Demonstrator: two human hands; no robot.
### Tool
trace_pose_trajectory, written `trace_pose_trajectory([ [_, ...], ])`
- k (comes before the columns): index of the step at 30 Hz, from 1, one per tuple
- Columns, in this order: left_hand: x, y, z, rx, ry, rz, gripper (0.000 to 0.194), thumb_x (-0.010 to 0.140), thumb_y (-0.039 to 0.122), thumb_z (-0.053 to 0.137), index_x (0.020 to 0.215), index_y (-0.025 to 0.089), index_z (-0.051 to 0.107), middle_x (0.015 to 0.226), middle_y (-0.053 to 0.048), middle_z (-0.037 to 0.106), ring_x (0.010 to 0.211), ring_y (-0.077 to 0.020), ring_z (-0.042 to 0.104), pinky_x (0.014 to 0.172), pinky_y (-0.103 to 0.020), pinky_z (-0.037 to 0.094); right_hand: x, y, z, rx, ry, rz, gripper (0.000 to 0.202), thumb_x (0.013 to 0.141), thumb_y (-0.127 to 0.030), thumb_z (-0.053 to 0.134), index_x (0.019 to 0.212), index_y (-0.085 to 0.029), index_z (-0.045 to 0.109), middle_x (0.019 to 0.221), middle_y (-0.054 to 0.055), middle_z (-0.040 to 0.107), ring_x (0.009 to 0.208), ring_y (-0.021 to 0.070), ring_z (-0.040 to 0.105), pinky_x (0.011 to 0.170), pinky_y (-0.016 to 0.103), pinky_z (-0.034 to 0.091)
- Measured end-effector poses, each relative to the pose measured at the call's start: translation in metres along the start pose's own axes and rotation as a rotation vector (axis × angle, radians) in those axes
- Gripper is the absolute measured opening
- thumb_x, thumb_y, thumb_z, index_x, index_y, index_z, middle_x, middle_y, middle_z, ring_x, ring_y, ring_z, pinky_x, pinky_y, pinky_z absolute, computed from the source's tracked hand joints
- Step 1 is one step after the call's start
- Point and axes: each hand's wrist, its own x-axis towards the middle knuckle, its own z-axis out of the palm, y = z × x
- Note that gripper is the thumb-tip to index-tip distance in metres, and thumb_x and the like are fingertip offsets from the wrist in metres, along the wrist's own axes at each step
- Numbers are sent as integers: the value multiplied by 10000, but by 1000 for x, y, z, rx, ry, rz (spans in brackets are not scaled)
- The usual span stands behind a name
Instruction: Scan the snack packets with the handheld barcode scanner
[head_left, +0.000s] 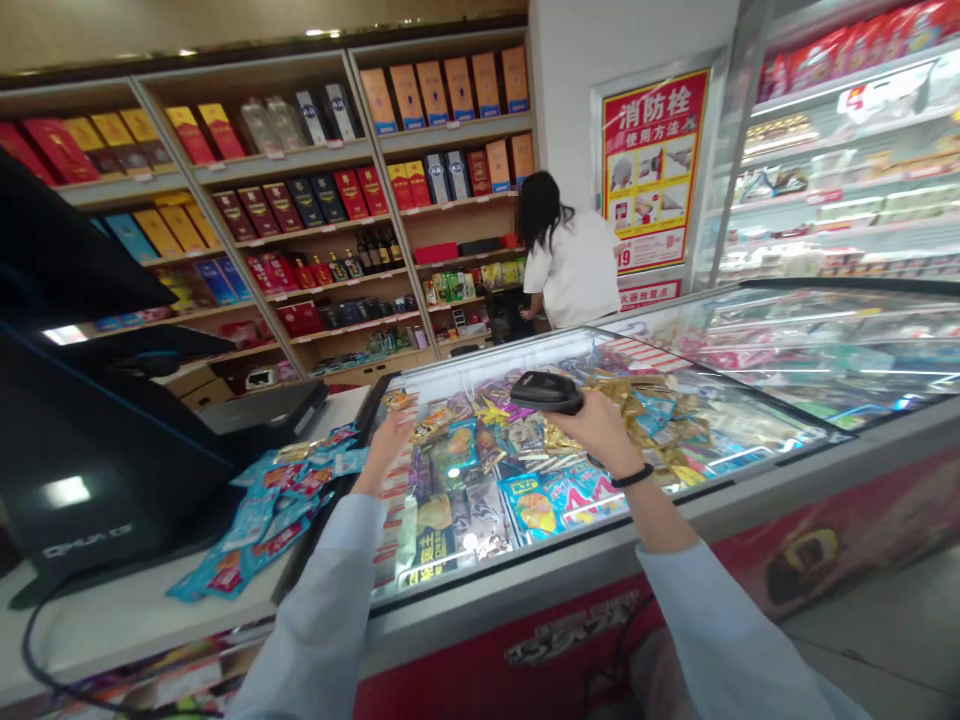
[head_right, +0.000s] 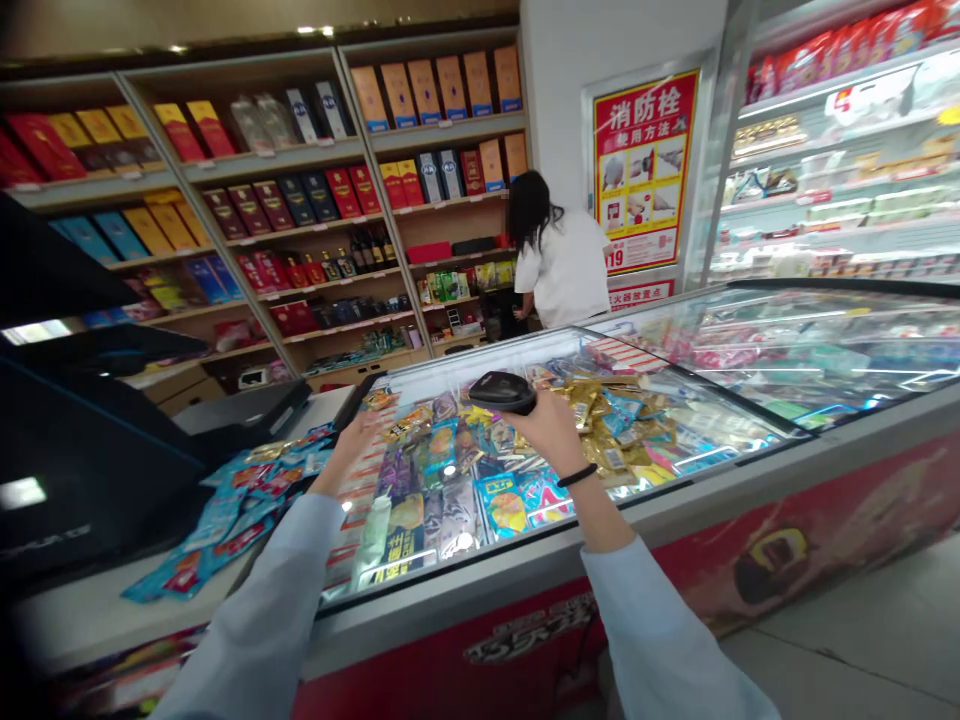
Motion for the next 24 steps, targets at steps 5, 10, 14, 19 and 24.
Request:
trace_pose_trajectory([
  [5,-22,-19,6,94,-51,12,339,784,223,571,1120,178,587,1135,-115,664,1098,-267,598,921,-365,451,3,-26,44,5,-108,-101,310,676,-445,689,800,-166,741,775,112,734,829,293,690,609,269,445],
  [10,-31,-21,15,300,-157,16,444,839,207,494,1276,135,468,1214,-160,622,1122,-275,588,924,-358,427,5,-43,81,-13,-221,-189,272,680,-423,690,775,-173,736,755,107,731,803,279,692,569,250,423],
  [14,-20,-20,21,375,-211,61,438,895,328,454,1291,140,455,1228,-174,609,1115,-279,590,913,-346,417,7,-43,102,18,-271,-187,239,680,-385,696,766,-165,733,755,104,731,792,269,693,563,244,409],
  [19,-8,-20,33,498,-212,98,471,918,359,424,1327,124,422,1181,-199,624,1105,-285,599,867,-338,441,9,-35,112,40,-291,-164,257,685,-411,693,756,-168,731,755,105,732,801,276,694,561,248,408],
  [24,-8,-14,39,679,-180,146,413,931,212,355,1299,65,471,1057,-241,648,1016,-312,634,827,-384,470,10,-27,113,52,-261,-156,298,679,-438,696,810,-173,739,771,99,736,817,279,693,579,254,419],
])
